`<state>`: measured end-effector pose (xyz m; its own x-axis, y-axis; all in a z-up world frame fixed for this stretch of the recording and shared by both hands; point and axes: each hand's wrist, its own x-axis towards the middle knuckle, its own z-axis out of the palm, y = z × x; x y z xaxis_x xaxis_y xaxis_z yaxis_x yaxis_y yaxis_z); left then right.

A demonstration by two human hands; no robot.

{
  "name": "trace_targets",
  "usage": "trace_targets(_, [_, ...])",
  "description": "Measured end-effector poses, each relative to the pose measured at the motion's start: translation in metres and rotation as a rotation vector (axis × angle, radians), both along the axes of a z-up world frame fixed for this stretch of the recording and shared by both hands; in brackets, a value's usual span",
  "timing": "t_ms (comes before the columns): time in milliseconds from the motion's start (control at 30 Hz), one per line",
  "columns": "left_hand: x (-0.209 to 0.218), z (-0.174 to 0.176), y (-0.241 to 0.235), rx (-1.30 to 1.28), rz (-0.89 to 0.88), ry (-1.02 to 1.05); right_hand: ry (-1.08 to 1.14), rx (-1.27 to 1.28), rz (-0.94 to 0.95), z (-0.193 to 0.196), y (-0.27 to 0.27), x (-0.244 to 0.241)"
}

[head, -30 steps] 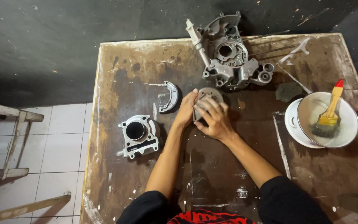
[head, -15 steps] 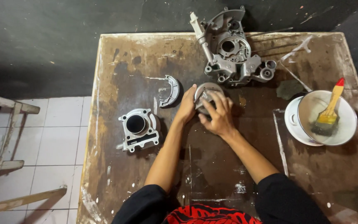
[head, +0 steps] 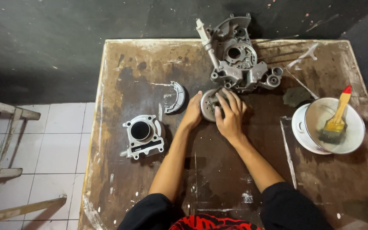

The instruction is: Cleaning and inspecting various motorcycle engine components on a wooden workbench using a brush and cleaning fluid.

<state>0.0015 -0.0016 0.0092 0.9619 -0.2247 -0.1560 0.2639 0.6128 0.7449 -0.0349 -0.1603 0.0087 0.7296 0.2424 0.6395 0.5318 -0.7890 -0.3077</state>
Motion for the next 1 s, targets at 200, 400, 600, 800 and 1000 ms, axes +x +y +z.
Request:
trace_targets(200, [0.015,-0.057,0.006,0.265,-0.031,-0.189,-0.075,-0.053,0.159,0.0,0.005,-0.003])
trace_targets(400, [-0.006,0.011,0.002,0.004,-0.026,-0.114,-0.087,0.046,0.054,0.004,0.002,-0.004])
trace_targets(600, [0.0,-0.005,0.001,0.112,-0.009,-0.194,-0.045,0.035,0.032,0.006,0.0,-0.01])
trace_targets(800, [0.005,-0.024,0.003,0.133,-0.017,-0.153,-0.066,0.001,0.158,0.015,0.003,-0.01])
trace_targets(1000, [0.005,-0.034,0.002,0.09,0.015,-0.117,-0.065,-0.025,0.159,0.01,0.001,-0.014])
